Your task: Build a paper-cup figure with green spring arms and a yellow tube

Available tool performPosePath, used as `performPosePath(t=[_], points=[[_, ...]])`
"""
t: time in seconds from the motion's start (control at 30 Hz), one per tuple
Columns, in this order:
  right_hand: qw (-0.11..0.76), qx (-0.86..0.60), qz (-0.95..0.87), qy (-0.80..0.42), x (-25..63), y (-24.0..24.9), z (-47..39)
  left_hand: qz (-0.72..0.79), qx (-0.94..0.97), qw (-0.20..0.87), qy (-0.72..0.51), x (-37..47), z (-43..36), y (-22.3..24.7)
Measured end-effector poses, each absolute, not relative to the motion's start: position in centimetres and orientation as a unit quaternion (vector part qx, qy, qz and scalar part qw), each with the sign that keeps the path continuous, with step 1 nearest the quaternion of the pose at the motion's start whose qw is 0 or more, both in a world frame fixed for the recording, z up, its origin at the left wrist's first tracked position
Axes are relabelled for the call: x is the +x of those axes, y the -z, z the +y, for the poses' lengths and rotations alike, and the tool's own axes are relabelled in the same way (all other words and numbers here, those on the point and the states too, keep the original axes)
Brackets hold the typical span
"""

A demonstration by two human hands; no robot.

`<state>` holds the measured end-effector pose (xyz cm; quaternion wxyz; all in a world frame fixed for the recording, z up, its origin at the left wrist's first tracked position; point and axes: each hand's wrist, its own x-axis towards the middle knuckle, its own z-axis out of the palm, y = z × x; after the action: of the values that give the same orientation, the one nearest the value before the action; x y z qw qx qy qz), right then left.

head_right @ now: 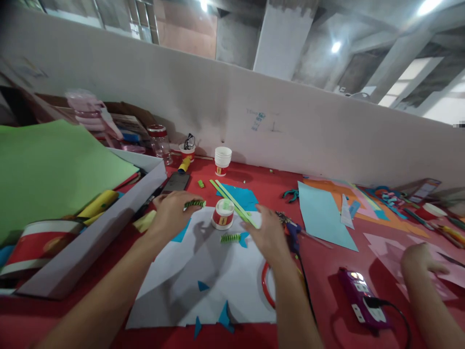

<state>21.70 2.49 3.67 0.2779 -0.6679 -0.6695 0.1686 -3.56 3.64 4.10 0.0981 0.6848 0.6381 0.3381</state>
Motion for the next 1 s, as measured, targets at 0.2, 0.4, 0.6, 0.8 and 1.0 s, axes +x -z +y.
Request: performPosePath(t=[0.2,0.4,0.6,0.8,1.0], points=[[0.344,-0.592,-0.669,-0.289,16.1,-1.0,4.8,0.601,0.709,0.029,-0.367,-2.3,3.7,-2.3],[0.370,-0.565,-0.686,-0.271,15.2,-0.8,4.7,0.600,0.716,0.026,-0.356,-2.6,4.0,-1.9],[0.388,-0.563,-0.685,-0.252,14.8,-0.6,4.5,0.595,0.723,0.034,-0.349,-2.2,4.2,-1.6],[0.392,-0.553,-0.689,-0.257,14.7,-0.5,4.5,0.583,0.733,0.032,-0.349,-1.9,4.2,-1.5],[0.395,-0.556,-0.686,-0.255,14.6,-0.3,4.6,0.574,0.742,0.036,-0.345,-1.6,4.2,-1.8]])
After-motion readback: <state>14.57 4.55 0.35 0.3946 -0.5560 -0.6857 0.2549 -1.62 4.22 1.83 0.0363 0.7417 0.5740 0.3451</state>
